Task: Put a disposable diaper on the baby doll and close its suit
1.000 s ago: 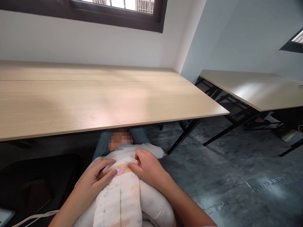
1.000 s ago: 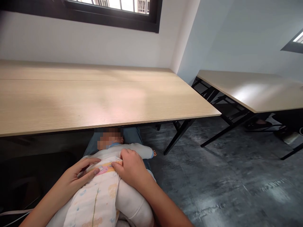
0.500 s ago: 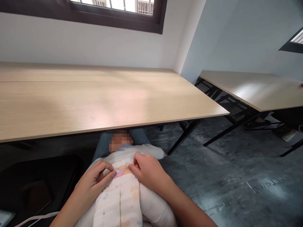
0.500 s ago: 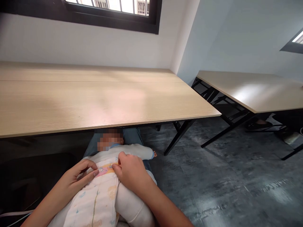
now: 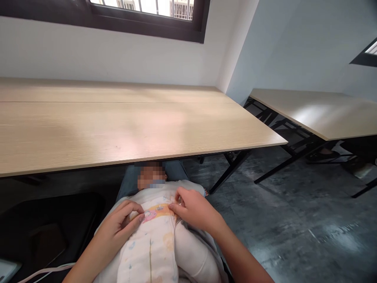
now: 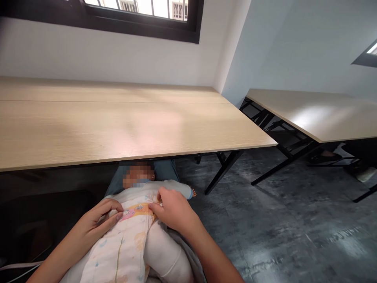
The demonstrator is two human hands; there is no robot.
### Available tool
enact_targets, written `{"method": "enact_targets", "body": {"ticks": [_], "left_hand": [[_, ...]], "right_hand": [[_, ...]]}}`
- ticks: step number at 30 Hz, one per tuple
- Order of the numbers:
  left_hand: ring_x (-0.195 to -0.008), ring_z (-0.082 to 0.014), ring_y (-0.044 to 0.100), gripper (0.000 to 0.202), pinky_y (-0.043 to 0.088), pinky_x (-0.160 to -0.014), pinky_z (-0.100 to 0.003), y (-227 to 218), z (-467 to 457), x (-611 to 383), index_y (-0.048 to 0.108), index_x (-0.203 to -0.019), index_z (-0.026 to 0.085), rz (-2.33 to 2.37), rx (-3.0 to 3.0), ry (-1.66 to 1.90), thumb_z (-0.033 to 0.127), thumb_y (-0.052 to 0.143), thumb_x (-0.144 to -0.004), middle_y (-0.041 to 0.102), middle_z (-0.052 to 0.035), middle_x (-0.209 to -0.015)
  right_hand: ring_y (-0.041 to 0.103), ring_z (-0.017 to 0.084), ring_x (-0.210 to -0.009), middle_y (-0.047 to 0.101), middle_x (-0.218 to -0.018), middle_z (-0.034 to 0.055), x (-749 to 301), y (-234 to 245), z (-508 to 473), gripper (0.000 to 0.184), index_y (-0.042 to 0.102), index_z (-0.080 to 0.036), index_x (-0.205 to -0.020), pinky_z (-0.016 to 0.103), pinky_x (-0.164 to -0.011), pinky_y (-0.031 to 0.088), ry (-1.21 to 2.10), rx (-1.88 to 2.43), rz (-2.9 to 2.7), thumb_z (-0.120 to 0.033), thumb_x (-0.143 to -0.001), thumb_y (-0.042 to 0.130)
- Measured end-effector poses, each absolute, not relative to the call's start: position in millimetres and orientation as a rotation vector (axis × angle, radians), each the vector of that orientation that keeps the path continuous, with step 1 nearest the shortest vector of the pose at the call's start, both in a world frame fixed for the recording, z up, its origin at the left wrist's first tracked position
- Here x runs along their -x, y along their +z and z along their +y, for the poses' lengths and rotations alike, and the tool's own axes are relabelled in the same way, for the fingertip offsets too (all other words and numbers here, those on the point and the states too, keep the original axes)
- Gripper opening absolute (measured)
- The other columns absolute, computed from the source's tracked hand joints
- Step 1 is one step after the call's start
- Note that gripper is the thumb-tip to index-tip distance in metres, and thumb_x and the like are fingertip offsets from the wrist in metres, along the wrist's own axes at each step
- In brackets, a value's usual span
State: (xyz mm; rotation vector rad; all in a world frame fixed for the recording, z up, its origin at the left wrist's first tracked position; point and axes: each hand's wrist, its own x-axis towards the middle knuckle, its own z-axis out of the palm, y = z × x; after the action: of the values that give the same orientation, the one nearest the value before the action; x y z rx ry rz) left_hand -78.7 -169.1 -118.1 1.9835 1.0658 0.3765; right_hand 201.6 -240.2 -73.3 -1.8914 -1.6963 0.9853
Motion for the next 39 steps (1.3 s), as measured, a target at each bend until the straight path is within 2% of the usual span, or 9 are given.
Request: {"method": "enact_targets", "body": {"ticks": [6, 11, 17, 23, 29, 33, 36, 39], "left_hand": [[-0.093, -0.0244, 0.06, 0.039, 0.046, -0.084, -0.035, -125, -168, 82, 0.068, -0.098, 0.024, 1.054, -1.963, 0.398, 0.058, 0.051, -0.107, 0.064, -0.0043, -0.099], [-0.095, -0.0251, 0.059, 0.036, 0.045, -0.087, -0.036, -126, -169, 83, 0.067, -0.103, 0.024, 1.065, -1.93, 0.405, 0.056, 0.05, -0.108, 0.064, -0.0047, -0.101], [-0.097, -0.0255, 0.06, 0.034, 0.045, -0.088, -0.036, -127, -170, 82, 0.067, -0.101, 0.025, 1.069, -1.914, 0.418, 0.054, 0.052, -0.107, 0.065, -0.0044, -0.103], [-0.096, -0.0233, 0.059, 0.027, 0.045, -0.087, -0.034, -124, -171, 83, 0.065, -0.103, 0.025, 1.053, -1.891, 0.433, 0.044, 0.046, -0.109, 0.063, -0.0026, -0.101], [-0.097, -0.0221, 0.062, 0.024, 0.048, -0.09, -0.032, -123, -170, 84, 0.065, -0.1, 0.025, 1.051, -1.88, 0.496, 0.031, 0.043, -0.107, 0.065, -0.0021, -0.101], [-0.1, -0.0228, 0.064, 0.026, 0.049, -0.092, -0.032, -118, -172, 84, 0.068, -0.103, 0.025, 1.043, -1.878, 0.507, 0.037, 0.045, -0.109, 0.067, -0.0034, -0.104], [-0.108, -0.0242, 0.065, 0.031, 0.048, -0.098, -0.033, -114, -173, 84, 0.07, -0.107, 0.025, 1.004, -1.872, 0.519, 0.044, 0.046, -0.11, 0.068, -0.006, -0.112], [-0.116, -0.0249, 0.064, 0.034, 0.046, -0.103, -0.034, -113, -173, 84, 0.072, -0.101, 0.025, 0.987, -1.865, 0.533, 0.045, 0.047, -0.11, 0.067, -0.0067, -0.119]], "right_hand": [[0.057, 0.015, -0.07, 0.065, -0.075, -0.0027, -220, -76, -238, 0.023, 0.067, -0.02, -0.095, 0.028, -0.06, 0.029, 1.167, 1.838, -1.675, -0.039, -0.088, 0.078], [0.06, 0.016, -0.075, 0.069, -0.081, -0.0002, -222, -84, -237, 0.02, 0.066, -0.019, -0.086, 0.027, -0.061, 0.033, 1.198, 1.764, -1.7, -0.037, -0.088, 0.075], [0.055, 0.015, -0.073, 0.068, -0.079, 0.0, -223, -90, -238, 0.014, 0.06, -0.019, -0.079, 0.029, -0.061, 0.028, 1.131, 1.852, -1.756, -0.026, -0.091, 0.062], [0.047, 0.014, -0.07, 0.059, -0.074, -0.0016, -219, -87, -235, 0.02, 0.049, -0.02, -0.073, 0.03, -0.061, 0.025, 1.136, 1.893, -1.817, -0.021, -0.092, 0.054], [0.041, 0.014, -0.065, 0.052, -0.068, 0.0006, -222, -89, -235, 0.029, 0.039, -0.02, -0.065, 0.033, -0.06, 0.018, 0.986, 2.103, -1.928, -0.011, -0.088, 0.054], [0.051, 0.017, -0.069, 0.06, -0.073, 0.0056, -226, -101, -236, 0.027, 0.046, -0.02, -0.065, 0.033, -0.062, 0.021, 0.899, 2.2, -2.032, -0.01, -0.087, 0.057], [0.062, 0.022, -0.078, 0.07, -0.084, 0.0098, -225, -103, -237, 0.02, 0.057, -0.02, -0.071, 0.033, -0.064, 0.027, 0.878, 2.232, -2.06, -0.012, -0.089, 0.056], [0.067, 0.027, -0.085, 0.074, -0.092, 0.0132, -223, -91, -237, 0.017, 0.067, -0.02, -0.081, 0.033, -0.066, 0.031, 0.835, 2.327, -2.029, -0.02, -0.095, 0.057]]}}
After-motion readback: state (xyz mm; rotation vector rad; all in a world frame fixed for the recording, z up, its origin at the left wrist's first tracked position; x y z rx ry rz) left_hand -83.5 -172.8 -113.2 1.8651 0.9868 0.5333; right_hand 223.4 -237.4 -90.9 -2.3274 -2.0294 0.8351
